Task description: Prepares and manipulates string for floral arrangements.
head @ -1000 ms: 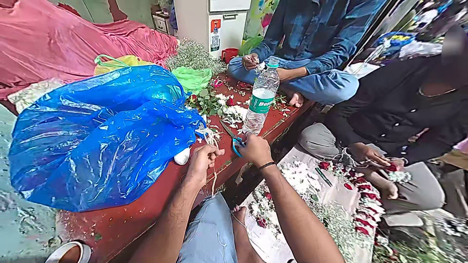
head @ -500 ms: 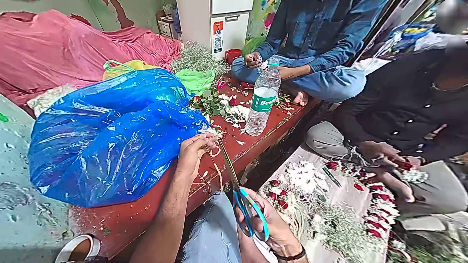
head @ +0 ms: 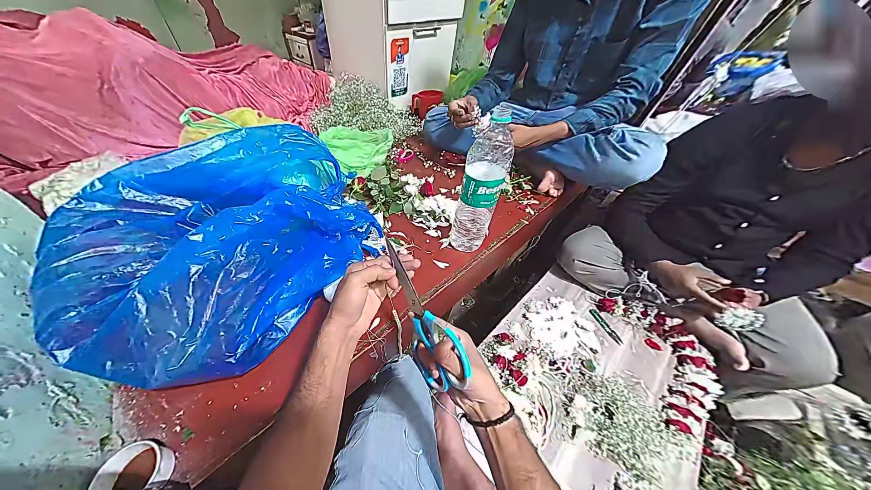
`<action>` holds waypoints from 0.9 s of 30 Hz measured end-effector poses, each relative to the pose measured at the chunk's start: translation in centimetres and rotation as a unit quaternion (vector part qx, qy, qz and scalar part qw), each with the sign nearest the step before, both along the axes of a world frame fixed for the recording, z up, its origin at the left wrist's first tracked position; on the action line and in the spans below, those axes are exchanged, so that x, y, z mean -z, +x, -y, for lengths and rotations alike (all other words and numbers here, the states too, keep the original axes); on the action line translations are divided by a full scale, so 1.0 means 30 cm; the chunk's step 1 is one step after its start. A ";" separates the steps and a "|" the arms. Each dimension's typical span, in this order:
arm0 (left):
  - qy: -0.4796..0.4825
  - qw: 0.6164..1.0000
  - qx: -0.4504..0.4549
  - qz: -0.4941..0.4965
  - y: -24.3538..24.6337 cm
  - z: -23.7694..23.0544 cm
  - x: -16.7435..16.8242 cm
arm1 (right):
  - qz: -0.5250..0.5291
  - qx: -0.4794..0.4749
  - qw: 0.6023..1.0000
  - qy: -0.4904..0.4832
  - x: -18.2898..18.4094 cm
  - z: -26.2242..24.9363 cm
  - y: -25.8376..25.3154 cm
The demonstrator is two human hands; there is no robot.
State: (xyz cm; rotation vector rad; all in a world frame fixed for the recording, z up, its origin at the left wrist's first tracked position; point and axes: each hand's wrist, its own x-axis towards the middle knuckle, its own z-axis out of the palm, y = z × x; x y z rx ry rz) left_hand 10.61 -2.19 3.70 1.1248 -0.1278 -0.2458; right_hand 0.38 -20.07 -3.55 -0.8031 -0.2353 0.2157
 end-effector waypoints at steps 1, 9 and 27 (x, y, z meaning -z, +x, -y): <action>-0.002 1.000 0.005 0.001 0.001 0.000 0.004 | 0.003 0.009 1.000 0.011 -0.002 -0.010 0.016; 0.287 0.944 -0.125 0.100 -0.013 0.008 -0.053 | -0.024 0.186 0.854 -0.485 -0.005 0.097 0.249; 0.155 0.930 0.068 0.327 -0.139 0.165 -0.442 | 0.131 0.050 0.985 -0.102 -0.302 0.160 0.224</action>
